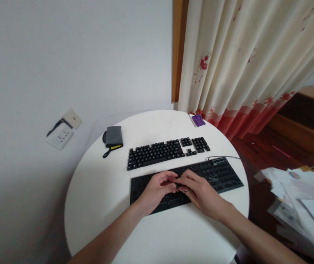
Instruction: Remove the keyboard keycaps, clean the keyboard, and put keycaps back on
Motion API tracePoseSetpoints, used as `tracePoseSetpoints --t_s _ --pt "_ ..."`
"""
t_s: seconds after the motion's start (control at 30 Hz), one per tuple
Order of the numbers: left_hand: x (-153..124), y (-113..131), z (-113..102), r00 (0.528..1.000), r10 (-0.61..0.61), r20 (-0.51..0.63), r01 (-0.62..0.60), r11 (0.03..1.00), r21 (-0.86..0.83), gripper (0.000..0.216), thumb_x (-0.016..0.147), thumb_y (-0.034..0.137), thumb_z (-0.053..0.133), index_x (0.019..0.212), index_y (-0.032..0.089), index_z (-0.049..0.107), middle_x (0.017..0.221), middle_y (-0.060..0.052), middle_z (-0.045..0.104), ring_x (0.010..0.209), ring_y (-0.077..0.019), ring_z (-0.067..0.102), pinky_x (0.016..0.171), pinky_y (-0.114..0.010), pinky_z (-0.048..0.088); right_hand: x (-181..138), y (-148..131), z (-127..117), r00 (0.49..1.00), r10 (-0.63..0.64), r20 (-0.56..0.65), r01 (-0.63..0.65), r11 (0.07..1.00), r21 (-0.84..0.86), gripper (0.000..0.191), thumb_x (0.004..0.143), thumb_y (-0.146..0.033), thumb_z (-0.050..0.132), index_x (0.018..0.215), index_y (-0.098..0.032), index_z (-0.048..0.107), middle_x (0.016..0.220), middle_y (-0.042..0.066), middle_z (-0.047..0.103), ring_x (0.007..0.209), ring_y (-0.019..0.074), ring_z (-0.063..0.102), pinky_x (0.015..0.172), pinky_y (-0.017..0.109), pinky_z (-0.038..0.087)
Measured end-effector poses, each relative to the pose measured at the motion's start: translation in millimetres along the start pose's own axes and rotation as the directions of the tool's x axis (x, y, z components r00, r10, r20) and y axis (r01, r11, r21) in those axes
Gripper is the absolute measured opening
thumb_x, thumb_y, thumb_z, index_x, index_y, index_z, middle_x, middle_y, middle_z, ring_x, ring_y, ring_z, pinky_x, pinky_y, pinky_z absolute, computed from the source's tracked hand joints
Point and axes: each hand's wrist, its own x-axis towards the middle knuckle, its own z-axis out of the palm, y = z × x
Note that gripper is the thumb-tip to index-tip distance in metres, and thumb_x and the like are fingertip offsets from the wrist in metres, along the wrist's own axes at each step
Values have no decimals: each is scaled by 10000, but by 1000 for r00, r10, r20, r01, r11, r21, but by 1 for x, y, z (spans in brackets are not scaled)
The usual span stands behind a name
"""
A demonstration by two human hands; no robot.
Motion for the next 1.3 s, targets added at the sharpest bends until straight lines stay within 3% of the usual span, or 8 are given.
tracePoseSetpoints --t_s 0.27,0.43,0.53,0.63,0.77,0.93,1.3 --pt "0 6 1 997 -59 46 54 993 110 346 679 206 852 970 129 681 880 -54 694 823 -166 619 762 -276 468 1 -1 2 996 -35 78 49 982 -184 158 910 -138 586 1032 -185 674 943 58 645 835 175 617 747 285 498" --pt "-1 11 1 999 21 39 -24 995 102 431 779 309 788 1156 165 636 988 -74 674 765 -150 601 664 -259 438 5 7 -17 995 -38 91 62 958 -280 129 913 -199 602 1012 -200 683 904 44 653 791 163 616 714 269 481" --pt "0 13 -1 997 70 -28 -69 996 49 338 909 417 634 1126 158 639 968 -79 645 711 -126 556 605 -249 387 11 37 -54 1000 25 -7 -26 942 -336 120 919 -254 605 993 -207 687 923 45 660 818 172 626 730 279 477" --pt "2 12 -3 996 59 -61 -61 998 -19 330 943 451 573 1039 145 653 854 -56 619 684 -115 510 593 -245 348 20 87 -98 980 114 -163 -174 889 -424 146 894 -310 633 964 -209 712 942 56 672 813 182 628 741 291 468" --pt "4 10 -4 997 16 -69 -19 999 -41 336 937 463 578 974 141 663 804 -43 602 669 -112 485 575 -244 314 29 145 -129 967 210 -146 -256 798 -545 162 871 -330 650 925 -202 732 852 38 655 744 169 604 680 273 430" --pt "5 10 -4 996 1 -94 -5 999 -48 344 923 474 592 934 139 669 784 -40 600 662 -114 482 578 -250 315 30 172 -125 968 242 -63 -229 757 -612 149 863 -323 651 923 -213 732 890 29 674 760 167 616 672 269 405" --pt "5 13 -2 995 -12 -99 5 998 -64 352 894 482 624 895 134 675 762 -41 600 644 -115 481 576 -258 308 32 169 -123 966 255 40 -160 715 -680 181 878 -324 629 980 -216 733 909 47 687 779 184 629 672 272 395"
